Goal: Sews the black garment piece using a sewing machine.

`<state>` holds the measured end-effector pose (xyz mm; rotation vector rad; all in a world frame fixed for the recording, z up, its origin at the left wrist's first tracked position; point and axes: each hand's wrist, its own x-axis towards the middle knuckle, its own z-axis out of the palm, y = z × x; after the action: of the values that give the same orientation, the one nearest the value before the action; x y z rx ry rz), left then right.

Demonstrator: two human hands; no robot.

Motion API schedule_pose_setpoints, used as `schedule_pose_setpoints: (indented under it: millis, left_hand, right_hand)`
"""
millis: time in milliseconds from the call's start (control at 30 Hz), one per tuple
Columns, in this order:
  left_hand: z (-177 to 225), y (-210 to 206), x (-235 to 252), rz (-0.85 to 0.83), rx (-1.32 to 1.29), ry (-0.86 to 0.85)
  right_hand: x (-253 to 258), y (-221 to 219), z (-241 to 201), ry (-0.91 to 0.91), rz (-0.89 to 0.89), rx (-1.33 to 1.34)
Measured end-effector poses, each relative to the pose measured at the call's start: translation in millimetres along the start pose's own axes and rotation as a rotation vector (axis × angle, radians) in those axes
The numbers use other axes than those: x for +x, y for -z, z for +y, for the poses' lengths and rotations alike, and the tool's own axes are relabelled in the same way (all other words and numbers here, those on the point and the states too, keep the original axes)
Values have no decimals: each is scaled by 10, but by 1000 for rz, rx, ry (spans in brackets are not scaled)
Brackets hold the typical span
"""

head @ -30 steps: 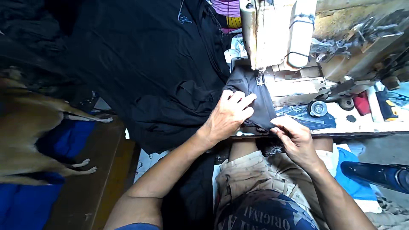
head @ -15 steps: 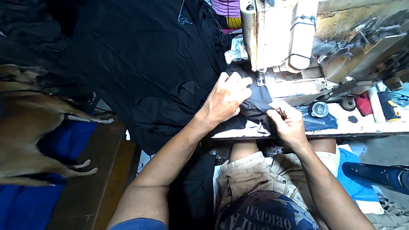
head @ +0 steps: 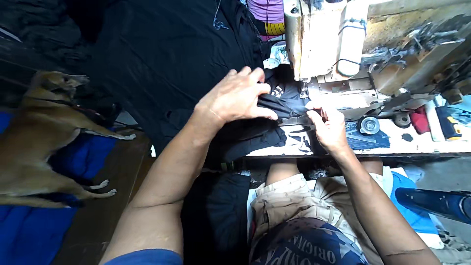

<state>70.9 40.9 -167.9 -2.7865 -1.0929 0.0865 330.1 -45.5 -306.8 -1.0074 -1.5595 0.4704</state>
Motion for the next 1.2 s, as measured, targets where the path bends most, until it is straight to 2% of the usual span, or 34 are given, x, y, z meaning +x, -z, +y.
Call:
schedule_pose_setpoints:
  millis: [100,200,267,367,500,567,600,667,800,1000,1200]
  left_hand:
    - [-145,121,-71,-19,43,3]
    - [36,265,-218,186,-94,-242]
    - [297,264,-335,246,-239,-392]
    - [638,22,-444,200,-398,-492]
    - [902,-368,-365,232,-634,-461]
    - [994,-494,-298,332,-549,-391]
    - [1025,-548,-262,396,-420,-366]
    - [1026,-633,-207,421,-154,-297]
    - [852,-860,-81,512,27,-185]
    - [876,-659,-174,436,19,-234]
    - [777,-664,-135,415,20,-285]
  right_hand:
    - [32,28,-19,-7,-23,1]
    - [91,149,-85,-5,-146,-22]
    - [80,277,-188,2,-295,-43]
    - [-105,380,-353,53,-451,52]
    - [-447,351,-326,66,-386,85]
    - [-547,346,-289,59,-317,84]
    - [-584,354,-285,54,-289,80]
    - [-645,375,-300,38,-246,74]
    - [-716,376,-311,-1,-182,63]
    - [-772,386,-313,-50,-166,109]
    - [-758,336,-288,-86,-120,122]
